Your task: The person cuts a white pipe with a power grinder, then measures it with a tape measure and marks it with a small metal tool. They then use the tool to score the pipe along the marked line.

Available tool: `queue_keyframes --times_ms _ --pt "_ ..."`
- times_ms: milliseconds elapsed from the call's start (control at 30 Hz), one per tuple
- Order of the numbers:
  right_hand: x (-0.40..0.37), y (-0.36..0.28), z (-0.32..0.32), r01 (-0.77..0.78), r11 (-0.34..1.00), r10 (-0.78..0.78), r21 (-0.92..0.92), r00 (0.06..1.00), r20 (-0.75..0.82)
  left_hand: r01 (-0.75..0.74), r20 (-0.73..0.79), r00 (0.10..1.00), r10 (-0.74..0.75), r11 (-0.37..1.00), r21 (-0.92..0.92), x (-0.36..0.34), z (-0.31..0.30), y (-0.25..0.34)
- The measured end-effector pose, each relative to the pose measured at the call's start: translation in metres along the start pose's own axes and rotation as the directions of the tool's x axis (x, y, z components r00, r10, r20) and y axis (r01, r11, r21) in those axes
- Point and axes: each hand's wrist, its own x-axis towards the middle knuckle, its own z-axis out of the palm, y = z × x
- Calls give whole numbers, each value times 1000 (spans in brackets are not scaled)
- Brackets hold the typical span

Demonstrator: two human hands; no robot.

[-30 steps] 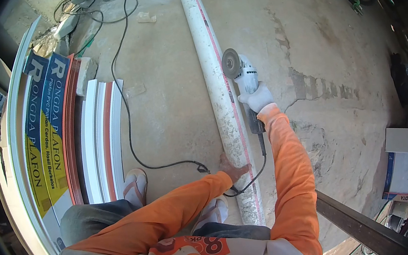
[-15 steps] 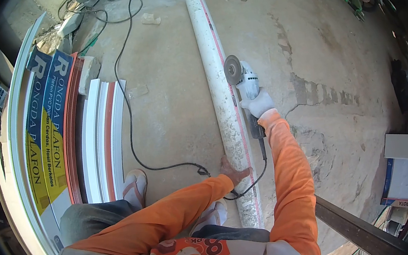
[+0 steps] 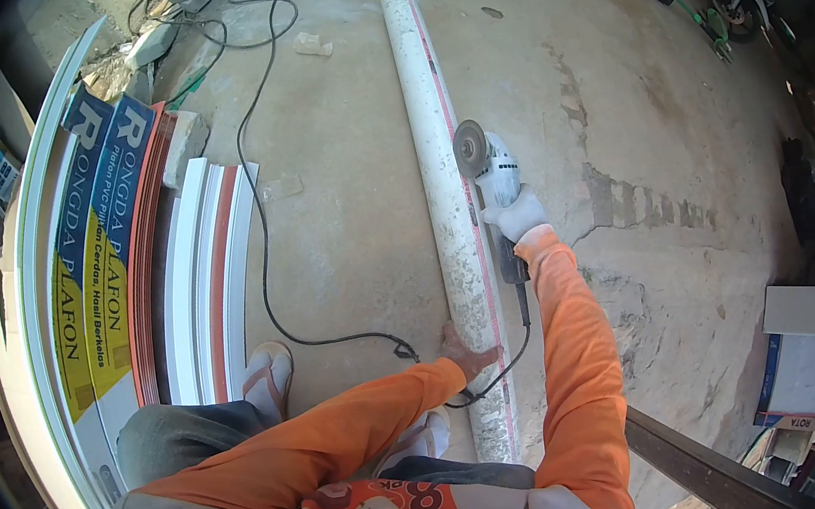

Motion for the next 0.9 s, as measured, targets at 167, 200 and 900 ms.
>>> queue_keyframes --times_ms 167,200,900 --pt "1 -10 -2 -14 1000 14 -6 1000 -6 -6 20 1000 6 999 40 -2 -2 0" --pt "3 -8 -1 -10 1000 10 -7 1000 -6 0 27 1000 -1 999 51 -3 -3 2" --pt "-3 -6 -62 25 965 10 260 991 -132 24 120 992 -30 998 57 7 -6 -8"
